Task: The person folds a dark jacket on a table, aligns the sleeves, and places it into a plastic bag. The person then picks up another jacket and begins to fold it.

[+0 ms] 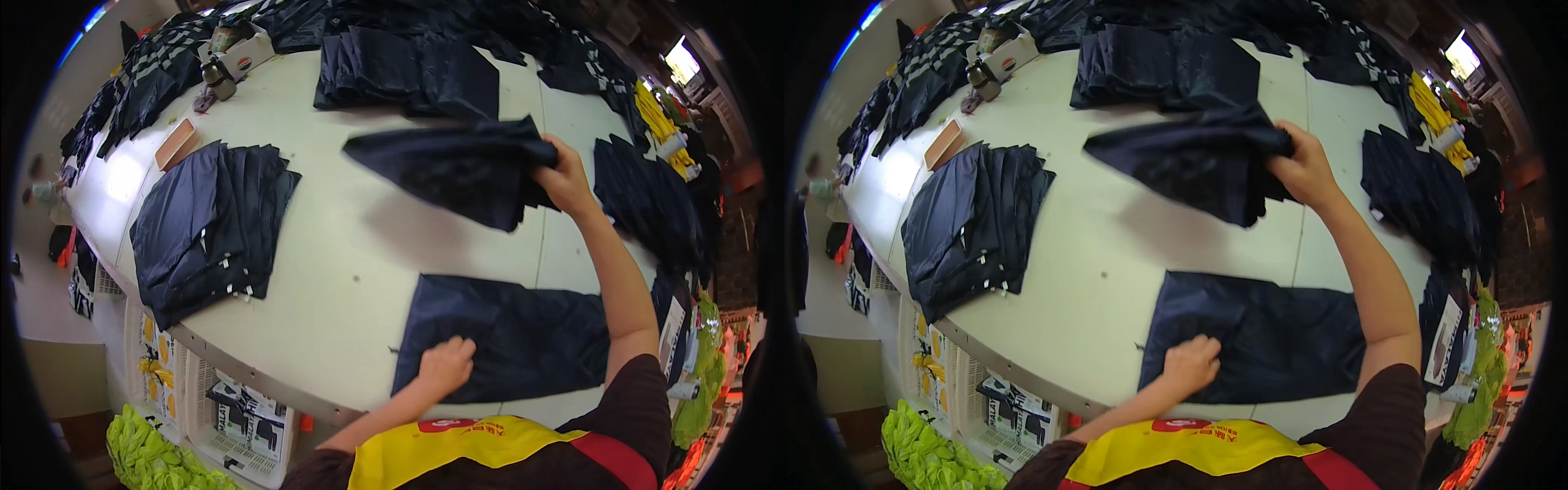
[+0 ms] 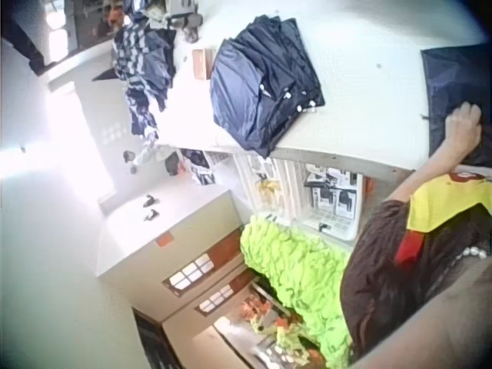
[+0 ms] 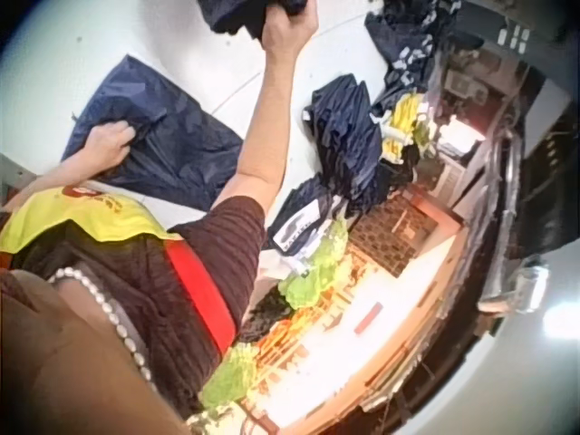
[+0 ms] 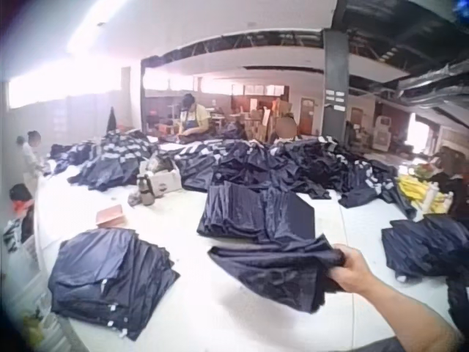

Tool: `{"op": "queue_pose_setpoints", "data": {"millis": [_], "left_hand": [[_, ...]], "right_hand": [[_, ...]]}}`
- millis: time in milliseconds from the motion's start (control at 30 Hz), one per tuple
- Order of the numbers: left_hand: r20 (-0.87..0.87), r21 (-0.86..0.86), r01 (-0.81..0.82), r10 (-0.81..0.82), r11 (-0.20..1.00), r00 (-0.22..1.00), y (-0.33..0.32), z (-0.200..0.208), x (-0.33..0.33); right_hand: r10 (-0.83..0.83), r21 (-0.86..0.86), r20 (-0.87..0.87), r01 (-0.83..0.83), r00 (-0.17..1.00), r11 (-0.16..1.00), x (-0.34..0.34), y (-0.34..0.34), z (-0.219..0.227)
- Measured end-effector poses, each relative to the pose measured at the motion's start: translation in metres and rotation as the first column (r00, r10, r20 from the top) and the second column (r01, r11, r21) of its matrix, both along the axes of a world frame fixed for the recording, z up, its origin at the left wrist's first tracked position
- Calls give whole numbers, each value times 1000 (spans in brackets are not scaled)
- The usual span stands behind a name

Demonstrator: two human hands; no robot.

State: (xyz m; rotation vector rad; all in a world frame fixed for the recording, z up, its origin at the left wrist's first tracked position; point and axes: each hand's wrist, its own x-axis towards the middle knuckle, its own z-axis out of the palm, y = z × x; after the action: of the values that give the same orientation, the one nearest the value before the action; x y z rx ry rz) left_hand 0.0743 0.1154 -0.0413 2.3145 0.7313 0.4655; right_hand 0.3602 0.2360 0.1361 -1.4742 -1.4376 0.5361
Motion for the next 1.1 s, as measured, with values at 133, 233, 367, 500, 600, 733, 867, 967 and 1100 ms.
{"op": "queue_pose_setpoints", "data": {"millis": [133,233,367,500,600,733,867,967,1100], "left_hand": [[-170,33,55,-49,998,984,8,1,10],[-57,266,9,6,964,998,-1,-12,4],[230,-404,61,37,913,972,-18,29,10],[-81,2,202,-201,979,976,-45,21,-45],[-295,-113,185,-211,976,932,-59,40,-78],[-337,-203,121,-185,972,923,-66,89,-84],[63,-90,43,-38,995,997,-53,127,-50],[-185,381,219,-157,898,970,-17,112,8],[-397,569,265,-23,778,918,2,36,20]], "right_hand": [[180,-97,6,-179,984,979,-26,-99,13],[343,-28,281,-350,896,936,-52,-157,20],[484,-103,434,-492,760,865,-50,-225,-25],[390,-85,389,-389,835,917,-40,-272,-77],[306,15,497,-360,812,933,-35,-291,-105],[282,-4,509,-326,813,945,-34,-296,-124],[84,165,592,-222,802,961,-44,-297,-145],[82,112,523,-164,848,980,-56,-292,-142],[-195,225,595,72,779,972,-22,-318,-100]]}}
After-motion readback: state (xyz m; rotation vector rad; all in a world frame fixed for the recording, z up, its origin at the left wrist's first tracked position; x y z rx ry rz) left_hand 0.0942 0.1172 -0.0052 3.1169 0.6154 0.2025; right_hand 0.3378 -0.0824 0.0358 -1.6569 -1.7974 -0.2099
